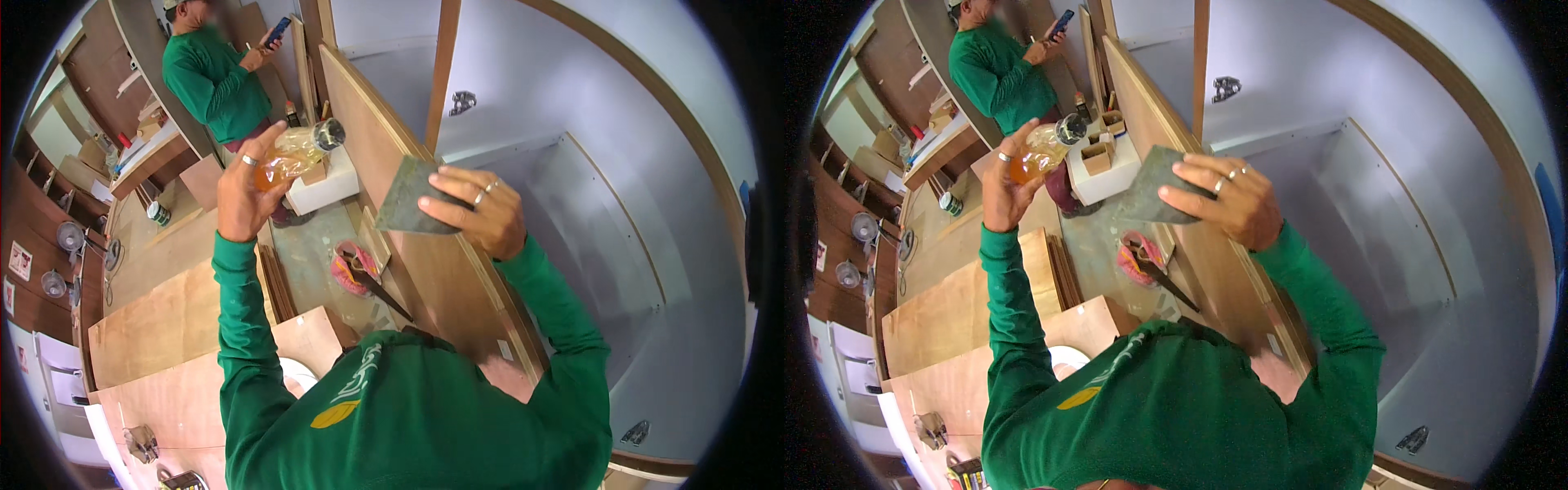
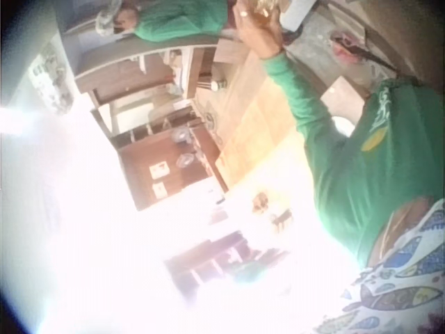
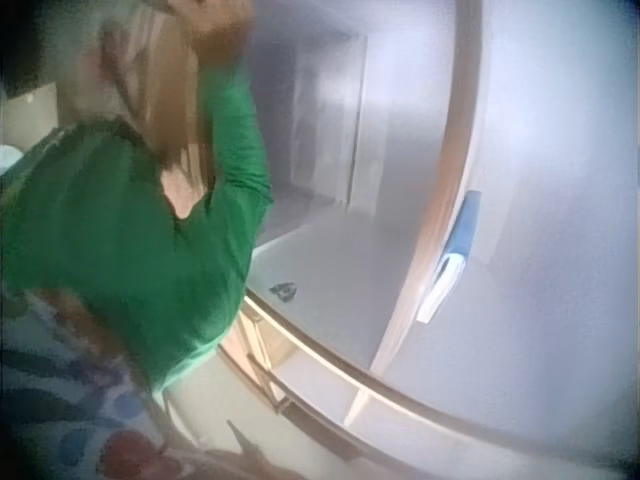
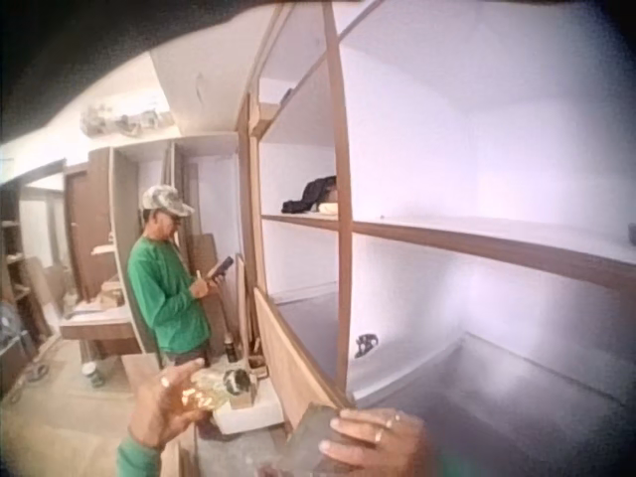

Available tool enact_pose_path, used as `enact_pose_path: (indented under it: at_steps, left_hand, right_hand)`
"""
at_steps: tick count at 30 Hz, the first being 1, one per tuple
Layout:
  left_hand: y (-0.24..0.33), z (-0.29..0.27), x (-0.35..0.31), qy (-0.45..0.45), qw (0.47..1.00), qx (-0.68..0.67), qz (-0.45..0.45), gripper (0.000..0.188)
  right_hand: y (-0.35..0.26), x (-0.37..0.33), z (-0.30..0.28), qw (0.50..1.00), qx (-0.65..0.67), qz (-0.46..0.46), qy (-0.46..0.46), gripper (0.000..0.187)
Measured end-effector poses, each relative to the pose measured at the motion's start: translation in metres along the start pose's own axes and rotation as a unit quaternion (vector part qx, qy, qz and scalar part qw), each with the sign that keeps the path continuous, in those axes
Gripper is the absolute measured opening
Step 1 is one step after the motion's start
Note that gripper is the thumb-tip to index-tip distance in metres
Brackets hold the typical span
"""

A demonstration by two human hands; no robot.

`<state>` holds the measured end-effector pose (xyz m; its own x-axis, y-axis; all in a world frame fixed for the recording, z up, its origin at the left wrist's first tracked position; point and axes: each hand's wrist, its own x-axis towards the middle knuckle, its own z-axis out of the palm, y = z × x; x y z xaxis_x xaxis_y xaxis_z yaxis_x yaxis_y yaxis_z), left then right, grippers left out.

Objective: The person applies adhesive from a bottle onto a scraper and uses it to spread the adhesive onto the edge of a wooden cabinet panel.

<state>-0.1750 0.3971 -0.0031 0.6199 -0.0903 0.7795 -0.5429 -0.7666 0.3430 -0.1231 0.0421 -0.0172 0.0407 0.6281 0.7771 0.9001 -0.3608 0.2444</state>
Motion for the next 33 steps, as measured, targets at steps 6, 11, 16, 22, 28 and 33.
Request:
enact_pose_path:
  at_steps: [6,11,16,22,28,33]
  left_hand:
    - [0.028,-0.009,0.023,-0.017,0.985,0.133,0.105,0.068]
    - [0.031,-0.013,0.034,-0.043,0.968,0.174,0.174,0.063]
    - [0.027,-0.003,0.047,-0.061,0.955,0.201,0.210,0.057]
    - [0.026,0.000,0.056,-0.061,0.945,0.224,0.230,0.059]
    - [0.026,0.003,0.063,-0.070,0.941,0.223,0.244,0.063]
    - [0.026,0.010,0.066,-0.053,0.939,0.228,0.252,0.065]
  right_hand:
    - [0.006,0.006,0.007,0.998,0.008,-0.019,0.051,0.032]
    - [0.002,0.008,0.009,0.998,0.012,-0.012,0.065,0.031]
    - [0.007,0.003,0.011,0.997,-0.007,-0.019,0.071,0.031]
    - [0.009,0.003,0.011,0.997,0.003,-0.009,0.072,0.030]
    - [0.014,0.001,0.011,0.996,-0.007,-0.009,0.086,0.030]
    - [0.018,-0.001,0.010,0.996,-0.005,0.000,0.087,0.031]
